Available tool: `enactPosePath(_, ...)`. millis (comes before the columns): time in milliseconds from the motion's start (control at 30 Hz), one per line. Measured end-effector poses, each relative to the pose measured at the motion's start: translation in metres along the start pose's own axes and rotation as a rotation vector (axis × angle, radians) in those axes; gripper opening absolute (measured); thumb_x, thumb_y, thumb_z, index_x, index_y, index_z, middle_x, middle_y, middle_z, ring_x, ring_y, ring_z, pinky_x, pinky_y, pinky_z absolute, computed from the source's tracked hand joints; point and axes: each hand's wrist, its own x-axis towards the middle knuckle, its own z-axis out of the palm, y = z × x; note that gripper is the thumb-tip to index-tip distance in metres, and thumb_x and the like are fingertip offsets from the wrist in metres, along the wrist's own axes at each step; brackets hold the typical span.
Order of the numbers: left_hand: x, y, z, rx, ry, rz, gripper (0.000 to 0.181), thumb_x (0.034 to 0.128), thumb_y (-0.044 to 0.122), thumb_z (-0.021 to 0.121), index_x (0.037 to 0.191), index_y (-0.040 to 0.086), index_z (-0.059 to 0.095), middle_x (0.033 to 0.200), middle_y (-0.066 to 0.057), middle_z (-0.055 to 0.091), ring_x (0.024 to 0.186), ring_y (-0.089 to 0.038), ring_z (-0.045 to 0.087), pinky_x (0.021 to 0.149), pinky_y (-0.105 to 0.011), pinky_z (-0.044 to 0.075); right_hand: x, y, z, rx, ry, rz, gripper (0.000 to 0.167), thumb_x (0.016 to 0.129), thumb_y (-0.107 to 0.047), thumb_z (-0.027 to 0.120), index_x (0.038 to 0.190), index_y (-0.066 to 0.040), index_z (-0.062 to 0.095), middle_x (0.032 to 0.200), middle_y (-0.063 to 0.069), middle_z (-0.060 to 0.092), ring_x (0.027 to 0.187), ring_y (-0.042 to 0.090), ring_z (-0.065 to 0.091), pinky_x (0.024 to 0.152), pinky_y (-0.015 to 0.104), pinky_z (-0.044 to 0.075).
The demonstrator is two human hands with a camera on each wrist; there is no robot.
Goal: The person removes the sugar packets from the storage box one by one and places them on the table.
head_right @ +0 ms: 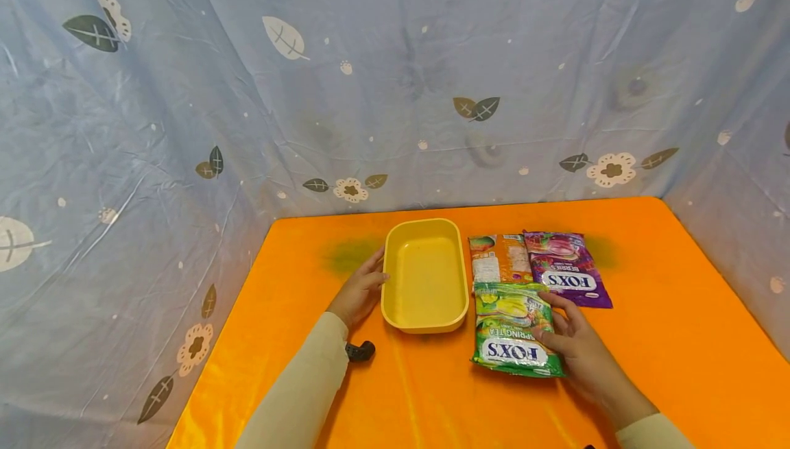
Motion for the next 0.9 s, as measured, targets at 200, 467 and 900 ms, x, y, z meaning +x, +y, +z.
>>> enactPosePath(200,0.001,-0.001,-0.001,0.008,-0.001,0.000,0.081,0.1023,-0.003,0.060,0.175,0.018,0.030,0.174,-0.008,0.035,0.149,-0.031,0.047,0.102,-0.032,0.053,0.000,-0.009,0.009,-0.245,0.017,0.049,0.071,0.110,-0.007,0.062,0.169,-0.006,0.021,0.168,0.040,0.003,0.137,0.061,0.030,0.077,0.032,0.054)
enactPosePath(467,-0.002,-0.002,0.004,0.009,0.023,-0.012,0.080,0.1019,-0.002,0.063,0.173,0.020,0.034,0.172,-0.006,0.038,0.150,-0.028,0.048,0.112,-0.042,0.050,-0.001,-0.054,0.012,-0.752,0.063,0.091,0.068,0.113,-0.031,0.062,0.163,0.006,0.033,0.155,0.045,0.032,0.138,0.070,0.039,0.099,0.074,0.050)
enactPosePath(900,0.004,0.035,-0.004,0.403,0.043,-0.119,0.070,0.1094,0.024,0.064,0.172,0.012,0.035,0.173,-0.009,0.037,0.140,-0.032,0.055,0.115,-0.046,0.046,0.058,-0.125,0.057,-1.051,0.056,-0.266,0.061,0.112,-0.037,0.063,0.157,0.003,0.051,0.153,0.030,0.053,0.125,0.051,0.061,0.096,0.067,0.055)
